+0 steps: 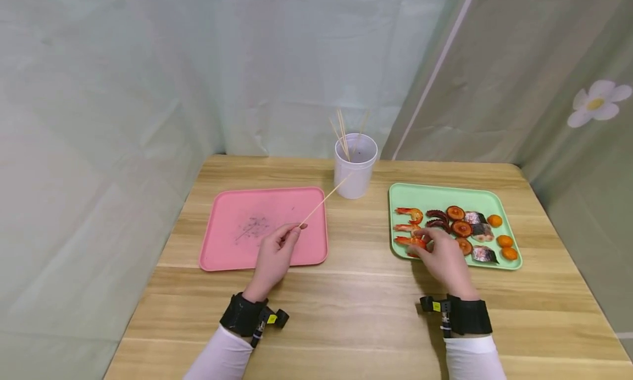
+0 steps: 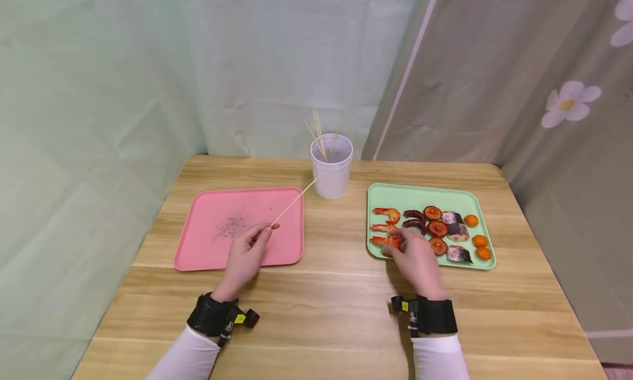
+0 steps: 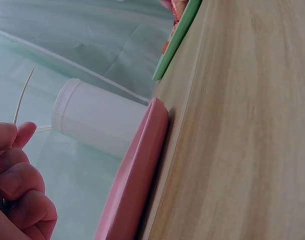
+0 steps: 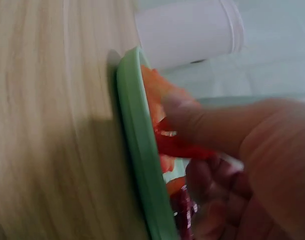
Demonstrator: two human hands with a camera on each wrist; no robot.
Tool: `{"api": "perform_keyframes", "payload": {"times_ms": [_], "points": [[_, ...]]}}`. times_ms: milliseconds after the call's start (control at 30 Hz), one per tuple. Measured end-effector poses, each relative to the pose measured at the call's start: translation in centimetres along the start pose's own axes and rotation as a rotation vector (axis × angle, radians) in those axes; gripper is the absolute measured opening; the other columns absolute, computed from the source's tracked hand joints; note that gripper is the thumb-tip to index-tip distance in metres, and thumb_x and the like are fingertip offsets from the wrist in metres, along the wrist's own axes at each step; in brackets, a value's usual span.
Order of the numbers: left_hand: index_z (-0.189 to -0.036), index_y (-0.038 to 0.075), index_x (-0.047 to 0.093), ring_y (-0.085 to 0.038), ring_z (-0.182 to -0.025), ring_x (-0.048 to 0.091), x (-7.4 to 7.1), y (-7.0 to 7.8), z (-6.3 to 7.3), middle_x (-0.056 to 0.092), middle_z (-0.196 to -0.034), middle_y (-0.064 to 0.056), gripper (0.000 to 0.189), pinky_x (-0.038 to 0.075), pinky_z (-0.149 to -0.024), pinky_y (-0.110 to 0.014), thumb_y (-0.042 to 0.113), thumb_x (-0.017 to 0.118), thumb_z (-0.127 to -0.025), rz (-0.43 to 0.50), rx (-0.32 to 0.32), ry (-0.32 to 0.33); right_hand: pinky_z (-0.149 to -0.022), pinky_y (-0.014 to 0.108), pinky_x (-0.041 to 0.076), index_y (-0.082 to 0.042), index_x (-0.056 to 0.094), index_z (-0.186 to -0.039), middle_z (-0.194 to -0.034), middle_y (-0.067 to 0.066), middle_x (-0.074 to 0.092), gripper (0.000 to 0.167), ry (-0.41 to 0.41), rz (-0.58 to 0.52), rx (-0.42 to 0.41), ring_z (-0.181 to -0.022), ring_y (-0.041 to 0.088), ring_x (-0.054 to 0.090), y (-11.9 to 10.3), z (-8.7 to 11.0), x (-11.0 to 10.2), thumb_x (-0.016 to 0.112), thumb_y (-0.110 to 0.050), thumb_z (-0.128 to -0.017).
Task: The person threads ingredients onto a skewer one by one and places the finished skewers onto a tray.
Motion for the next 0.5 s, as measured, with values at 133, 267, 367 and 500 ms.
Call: {"api": "perform_keyframes", "payload": {"times_ms": [133, 267, 367, 500], "points": [[-0.124, 0.015, 0.078, -0.012, -0.050, 0.033, 0.0, 0.1, 0.1, 0.042, -0.065, 0.000, 0.024, 0.030, -0.050, -0.026, 0.025, 0.061, -0.112, 0.015, -0.004, 0.007, -0.076, 0.041, 0.048, -0.002, 0.076, -0.123, -0.111, 0.015, 0.071, 0.032, 0.033, -0.053, -0.056, -0.085, 0.025, 0.063, 0.2, -0.1, 0.1, 0.082, -0.021, -0.098], [-0.122, 0.013, 0.079, -0.009, -0.050, 0.030, 0.3, 0.4, 0.3, 0.039, -0.063, 0.003, 0.023, 0.028, -0.050, -0.025, 0.022, 0.061, -0.112, 0.030, 0.003, -0.006, -0.077, 0.035, 0.050, -0.002, 0.070, -0.129, -0.108, 0.011, 0.071, 0.033, 0.078, -0.317, 0.066, -0.090, 0.023, 0.064, -0.1, -0.1, 0.1, 0.071, -0.026, -0.106], [-0.119, 0.011, 0.079, -0.008, -0.051, 0.028, 0.7, 0.9, 0.5, 0.036, -0.063, 0.004, 0.022, 0.027, -0.052, -0.025, 0.019, 0.061, -0.112, 0.038, 0.014, -0.046, -0.080, 0.028, 0.055, -0.002, 0.061, -0.131, -0.104, 0.003, 0.068, 0.032, 0.082, -0.749, 0.184, -0.093, 0.016, 0.066, -0.8, 0.0, 0.2, 0.064, -0.026, -0.110], [-0.116, 0.011, 0.080, -0.006, -0.057, 0.035, 1.4, 1.6, 0.7, 0.055, -0.069, 0.000, 0.020, 0.034, -0.057, -0.024, 0.017, 0.061, -0.111, -0.007, 0.059, -0.118, -0.090, 0.028, 0.058, -0.007, 0.057, -0.130, -0.108, -0.003, 0.074, 0.025, -0.027, -1.211, 0.190, -0.106, 0.010, 0.072, -2.2, 0.3, 0.9, 0.053, -0.026, -0.114]]}}
Point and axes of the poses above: each hand's wrist, its own z-axis away from the middle knuckle, its own x-axis out of the palm, y = z × x, the point moved 3 cm from there along -z, towards the middle knuckle
